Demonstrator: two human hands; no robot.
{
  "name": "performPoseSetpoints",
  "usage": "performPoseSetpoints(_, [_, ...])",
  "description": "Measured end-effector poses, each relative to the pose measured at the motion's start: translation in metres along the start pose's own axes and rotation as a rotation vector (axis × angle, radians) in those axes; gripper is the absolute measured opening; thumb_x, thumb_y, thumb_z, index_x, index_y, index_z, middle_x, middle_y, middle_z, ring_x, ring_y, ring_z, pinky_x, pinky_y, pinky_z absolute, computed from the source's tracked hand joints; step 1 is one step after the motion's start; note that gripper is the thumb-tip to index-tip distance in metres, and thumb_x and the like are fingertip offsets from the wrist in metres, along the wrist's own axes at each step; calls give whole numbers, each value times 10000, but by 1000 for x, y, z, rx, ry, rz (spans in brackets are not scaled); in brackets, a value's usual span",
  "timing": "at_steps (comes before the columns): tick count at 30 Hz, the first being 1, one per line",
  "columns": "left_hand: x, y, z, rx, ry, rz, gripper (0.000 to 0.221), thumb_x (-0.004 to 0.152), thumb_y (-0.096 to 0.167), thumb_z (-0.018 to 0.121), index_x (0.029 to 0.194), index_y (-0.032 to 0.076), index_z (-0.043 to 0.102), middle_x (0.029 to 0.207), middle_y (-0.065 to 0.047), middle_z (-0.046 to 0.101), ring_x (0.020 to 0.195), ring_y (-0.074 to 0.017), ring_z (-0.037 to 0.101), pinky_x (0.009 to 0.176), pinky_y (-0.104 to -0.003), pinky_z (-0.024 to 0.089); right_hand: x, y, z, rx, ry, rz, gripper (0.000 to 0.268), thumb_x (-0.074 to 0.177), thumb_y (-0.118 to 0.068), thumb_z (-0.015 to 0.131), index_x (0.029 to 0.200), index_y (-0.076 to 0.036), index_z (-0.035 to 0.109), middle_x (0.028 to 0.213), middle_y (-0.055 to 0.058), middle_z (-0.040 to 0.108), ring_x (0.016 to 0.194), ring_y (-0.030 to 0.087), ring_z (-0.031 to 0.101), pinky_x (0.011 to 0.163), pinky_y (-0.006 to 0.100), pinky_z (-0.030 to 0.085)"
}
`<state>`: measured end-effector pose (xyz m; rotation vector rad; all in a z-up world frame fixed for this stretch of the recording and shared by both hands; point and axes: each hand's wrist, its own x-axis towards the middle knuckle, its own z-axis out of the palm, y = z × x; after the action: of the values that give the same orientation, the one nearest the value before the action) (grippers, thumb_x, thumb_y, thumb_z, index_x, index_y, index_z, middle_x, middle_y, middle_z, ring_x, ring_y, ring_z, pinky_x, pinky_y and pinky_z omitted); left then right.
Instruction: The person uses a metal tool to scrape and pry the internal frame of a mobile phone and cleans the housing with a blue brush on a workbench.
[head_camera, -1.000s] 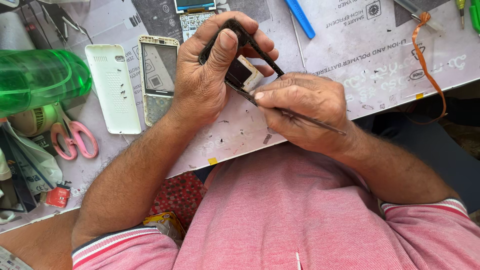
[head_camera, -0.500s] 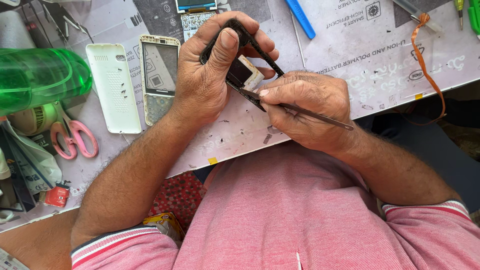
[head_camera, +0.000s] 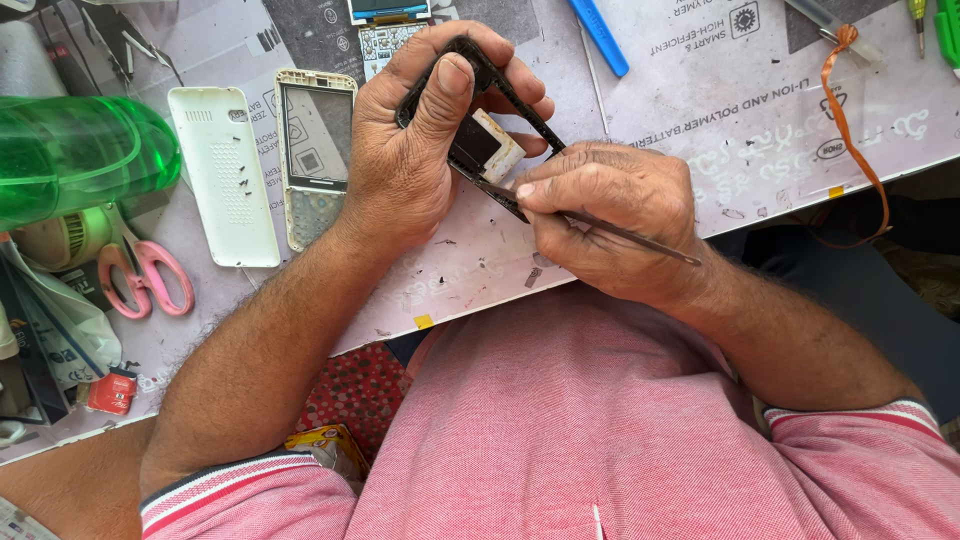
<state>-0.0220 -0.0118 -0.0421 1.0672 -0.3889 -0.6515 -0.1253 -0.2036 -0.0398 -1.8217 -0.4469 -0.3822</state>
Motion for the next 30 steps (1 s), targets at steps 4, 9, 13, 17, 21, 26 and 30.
performPoseSetpoints(4, [1,0,1,4,0,9,373,1166,366,583,1307,21,584,1128,-150,704,1088,-255,743,914,-415,684,2,-2,0,13,9,16,218,907,102,750,1073,-5,657,1040,162,747,917,220,769,749,286,632])
performPoseSetpoints(9, [0,0,1,14,7,6,376,1164,370,584,1305,22,582,1124,-149,705,1085,-255,744,907,-410,683,3,-3,1,-30,17,-23,217,903,118,741,1053,-9,649,1005,149,739,888,223,762,731,287,623])
performPoseSetpoints(13, [-1,0,2,19,10,5,379,1162,375,584,1303,23,583,1121,-147,704,1082,-255,746,905,-412,684,2,-3,0,2,15,-18,229,914,117,740,1074,-15,642,1032,142,741,864,212,760,725,287,617])
performPoseSetpoints(17, [0,0,2,0,7,-3,385,1158,375,593,1306,20,578,1125,-149,702,1090,-257,741,914,-420,681,3,-2,-2,-9,7,-22,241,886,118,746,1062,-14,649,1012,143,736,890,226,757,706,293,611])
performPoseSetpoints(21, [1,1,2,-12,6,-15,470,1115,449,624,1310,23,579,1129,-147,699,1085,-256,738,913,-420,678,4,-3,0,-35,5,-6,231,861,126,732,1019,-21,652,964,128,739,854,214,757,694,293,611])
performPoseSetpoints(26, [1,4,-1,-11,-57,-20,625,1038,574,661,1359,46,564,1161,-141,692,1123,-246,726,964,-427,668,5,-5,5,1,48,-35,210,934,88,743,1095,-17,658,1086,152,746,946,235,775,823,316,644])
performPoseSetpoints(30, [0,3,-2,-13,-87,-9,675,1029,577,687,1447,79,505,1175,-139,685,1142,-228,700,1014,-415,646,6,-4,5,33,51,8,181,944,72,754,1085,-2,668,1073,152,757,940,229,778,769,285,633])
